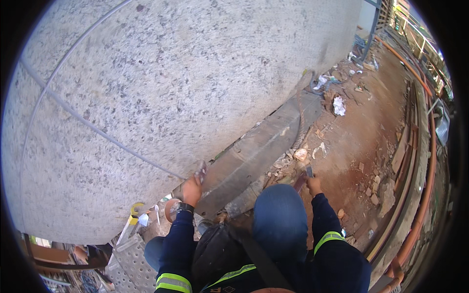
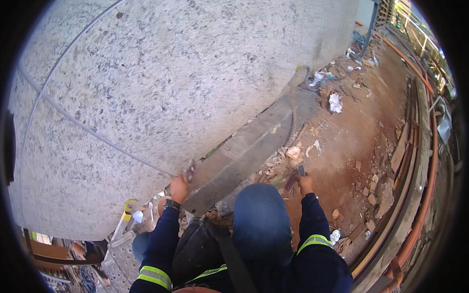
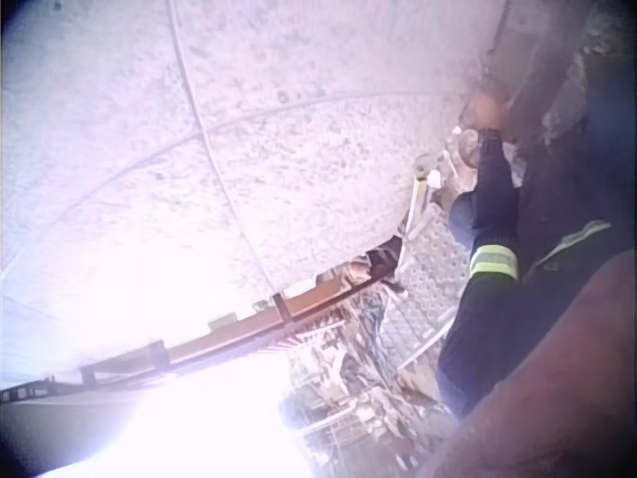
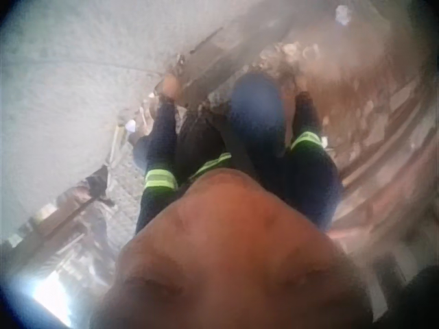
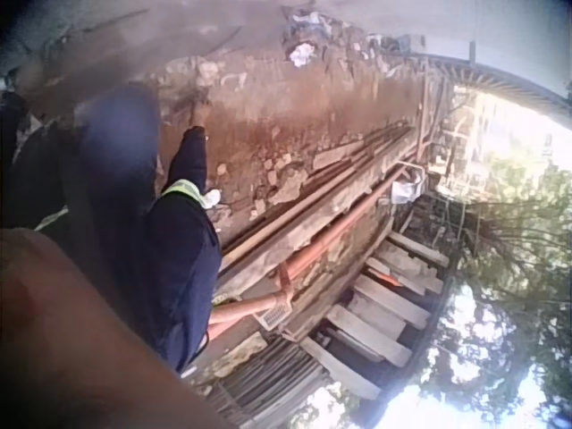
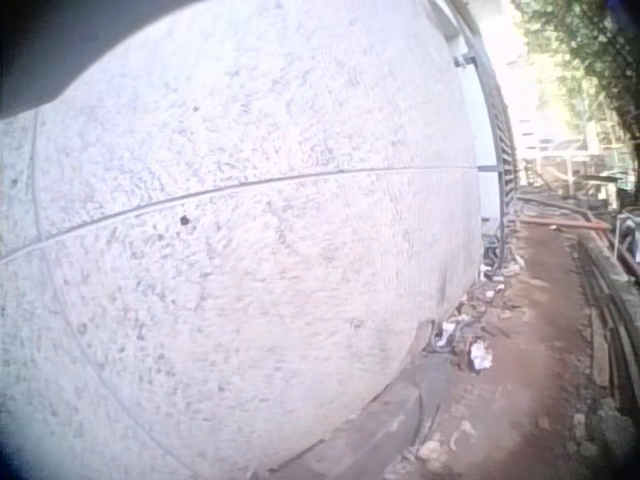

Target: The person uses a small metal tool to scrape and smooth grout along the joints of a large stone surface. They briefly switch to a sanding block to refine the tool edge, then resume scraping the joints. The work is performed on a construction site with scaffolding and debris visible.

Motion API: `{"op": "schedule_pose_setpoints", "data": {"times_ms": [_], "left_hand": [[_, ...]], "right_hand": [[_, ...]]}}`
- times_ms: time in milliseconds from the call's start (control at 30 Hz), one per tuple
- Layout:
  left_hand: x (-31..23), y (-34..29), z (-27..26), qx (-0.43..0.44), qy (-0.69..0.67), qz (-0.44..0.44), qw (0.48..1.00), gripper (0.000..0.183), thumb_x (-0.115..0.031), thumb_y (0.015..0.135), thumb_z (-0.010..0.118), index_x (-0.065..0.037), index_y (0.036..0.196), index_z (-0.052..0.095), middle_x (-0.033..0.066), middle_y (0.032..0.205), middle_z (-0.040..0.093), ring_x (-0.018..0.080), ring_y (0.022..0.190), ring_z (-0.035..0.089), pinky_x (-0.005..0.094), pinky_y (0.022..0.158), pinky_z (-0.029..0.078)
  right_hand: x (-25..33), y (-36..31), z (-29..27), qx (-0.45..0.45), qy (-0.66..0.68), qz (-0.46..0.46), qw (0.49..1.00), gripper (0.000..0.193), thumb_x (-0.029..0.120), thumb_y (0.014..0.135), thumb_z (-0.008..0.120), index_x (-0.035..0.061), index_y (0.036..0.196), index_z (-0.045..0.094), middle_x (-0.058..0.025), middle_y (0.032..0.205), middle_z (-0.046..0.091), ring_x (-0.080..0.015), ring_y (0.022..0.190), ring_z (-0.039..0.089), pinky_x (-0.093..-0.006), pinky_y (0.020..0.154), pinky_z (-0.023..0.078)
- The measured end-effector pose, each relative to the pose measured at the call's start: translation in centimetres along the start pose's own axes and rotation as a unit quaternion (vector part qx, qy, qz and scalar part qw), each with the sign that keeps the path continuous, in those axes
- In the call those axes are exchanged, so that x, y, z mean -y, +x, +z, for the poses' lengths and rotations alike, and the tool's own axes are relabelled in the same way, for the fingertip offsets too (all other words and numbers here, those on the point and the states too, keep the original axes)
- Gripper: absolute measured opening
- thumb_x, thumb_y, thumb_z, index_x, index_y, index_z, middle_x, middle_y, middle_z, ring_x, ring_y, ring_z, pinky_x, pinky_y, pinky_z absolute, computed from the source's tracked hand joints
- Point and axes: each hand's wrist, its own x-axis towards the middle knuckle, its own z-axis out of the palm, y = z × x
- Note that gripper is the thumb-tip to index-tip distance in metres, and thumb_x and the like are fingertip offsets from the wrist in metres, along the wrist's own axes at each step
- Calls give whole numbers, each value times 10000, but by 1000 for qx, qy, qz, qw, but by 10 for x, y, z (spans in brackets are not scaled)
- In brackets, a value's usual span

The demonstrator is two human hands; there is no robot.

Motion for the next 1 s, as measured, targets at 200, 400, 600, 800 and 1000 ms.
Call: {"op": "schedule_pose_setpoints", "data": {"times_ms": [200,400,600,800,1000], "left_hand": [[-37,43,-89,38,-192,87,977,367,-287,1071,573,-3,1273,690,256,918,745,399,845,726,487,758,573],[-40,19,-103,48,-573,-116,810,273,-182,1068,573,-59,1281,691,22,996,737,115,790,674,279,674,533],[-114,-5,-203,-65,-582,57,809,336,-123,1067,569,-46,1384,652,-19,1044,670,66,936,605,269,835,506],[-72,10,-152,-45,-451,45,890,274,-118,1053,592,-7,1274,708,16,936,660,107,814,609,307,714,533],[95,-20,70,-66,-258,-152,952,347,-235,967,651,-68,1259,737,221,1023,782,320,835,755,410,805,595]], "right_hand": [[160,-46,-45,101,-11,-148,984,239,254,912,824,87,1068,755,15,818,670,-92,689,587,-271,572,434],[409,-213,51,307,182,-324,876,464,216,989,791,6,1381,658,-52,1202,732,-124,984,697,-301,860,571],[492,-324,128,507,129,-350,777,298,235,978,806,69,1199,693,15,997,692,-95,821,612,-290,762,488],[450,-329,187,493,136,-313,800,262,260,976,812,82,1133,701,25,965,674,-93,783,583,-293,759,471],[429,-321,221,502,85,-377,774,345,286,971,804,31,1187,718,-12,973,717,-100,784,626,-282,732,507]]}}
